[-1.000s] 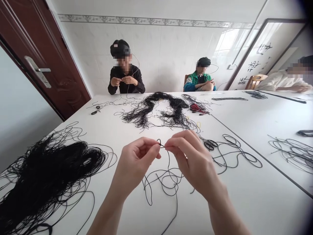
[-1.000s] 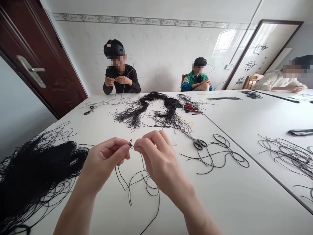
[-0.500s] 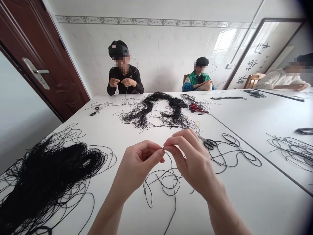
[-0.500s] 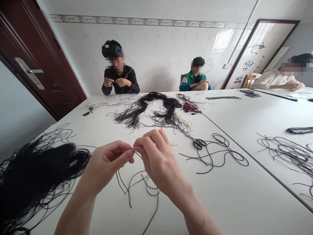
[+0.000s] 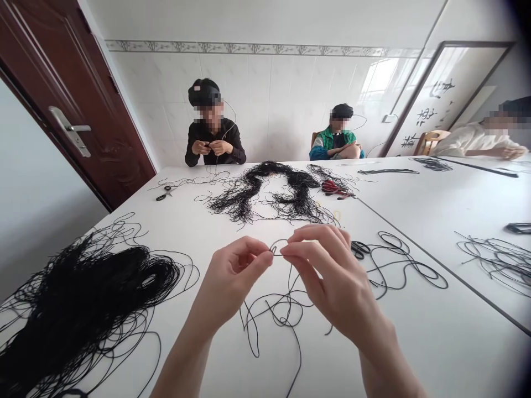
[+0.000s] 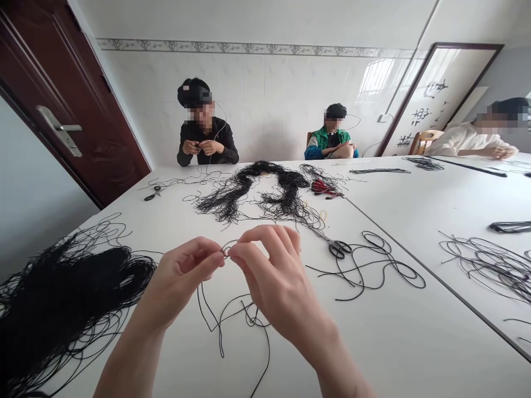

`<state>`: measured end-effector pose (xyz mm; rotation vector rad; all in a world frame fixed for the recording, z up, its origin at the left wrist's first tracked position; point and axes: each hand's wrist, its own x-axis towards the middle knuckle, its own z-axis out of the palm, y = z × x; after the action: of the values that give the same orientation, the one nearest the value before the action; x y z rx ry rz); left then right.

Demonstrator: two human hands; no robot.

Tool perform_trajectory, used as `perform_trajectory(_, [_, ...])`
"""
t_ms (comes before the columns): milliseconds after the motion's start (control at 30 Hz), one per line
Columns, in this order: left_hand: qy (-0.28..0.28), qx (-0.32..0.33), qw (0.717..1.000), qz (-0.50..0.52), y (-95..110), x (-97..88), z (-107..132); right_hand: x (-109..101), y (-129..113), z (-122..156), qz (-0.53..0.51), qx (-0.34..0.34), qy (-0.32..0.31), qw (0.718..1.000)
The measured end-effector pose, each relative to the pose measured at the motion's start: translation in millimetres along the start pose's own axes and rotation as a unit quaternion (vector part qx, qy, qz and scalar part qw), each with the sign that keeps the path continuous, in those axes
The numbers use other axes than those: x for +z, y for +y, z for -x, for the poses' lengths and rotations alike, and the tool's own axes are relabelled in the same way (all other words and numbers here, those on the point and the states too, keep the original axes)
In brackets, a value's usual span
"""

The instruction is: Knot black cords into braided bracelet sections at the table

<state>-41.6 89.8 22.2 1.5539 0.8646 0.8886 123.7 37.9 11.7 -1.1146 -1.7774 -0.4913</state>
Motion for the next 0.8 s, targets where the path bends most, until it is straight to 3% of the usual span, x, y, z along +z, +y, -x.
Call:
perform_trajectory(100, [-0.12,0.0,0.993,-0.02,-3.1,-5.2,0.2,1.2,6.9,0.3,-0.085,0.045,-0.011,0.995])
perform_trajectory(167, [-0.154,0.002,0.988,0.004,-1.9,-6.9,1.0,3.0,10.9,0.8,-0.171,0.124,-0.051,0.976])
perform_trajectory(300, [-0.07,0.01,0.995,0.068,3.0,-4.8,1.7,4.7,12.6,-0.6,-0.334,0.243,-0.132,0.901])
perform_trajectory(367, [-0.009,0.01,0.997,0.072,4.6,-1.4,1.6,4.0,10.8,-2.7,-0.394,0.28,-0.141,0.864])
perform_trajectory(433, [0.036,0.012,0.998,0.056,5.6,3.2,1.9,3.0,8.4,-4.9,-0.414,0.309,-0.14,0.845])
perform_trajectory(600, [0.104,0.043,0.993,0.041,8.0,14.3,4.0,3.7,3.3,-7.9,-0.39,0.336,-0.128,0.847])
perform_trajectory(800, [0.133,0.038,0.99,0.004,5.7,20.5,5.8,10.9,1.0,-4.5,-0.329,0.379,-0.107,0.858])
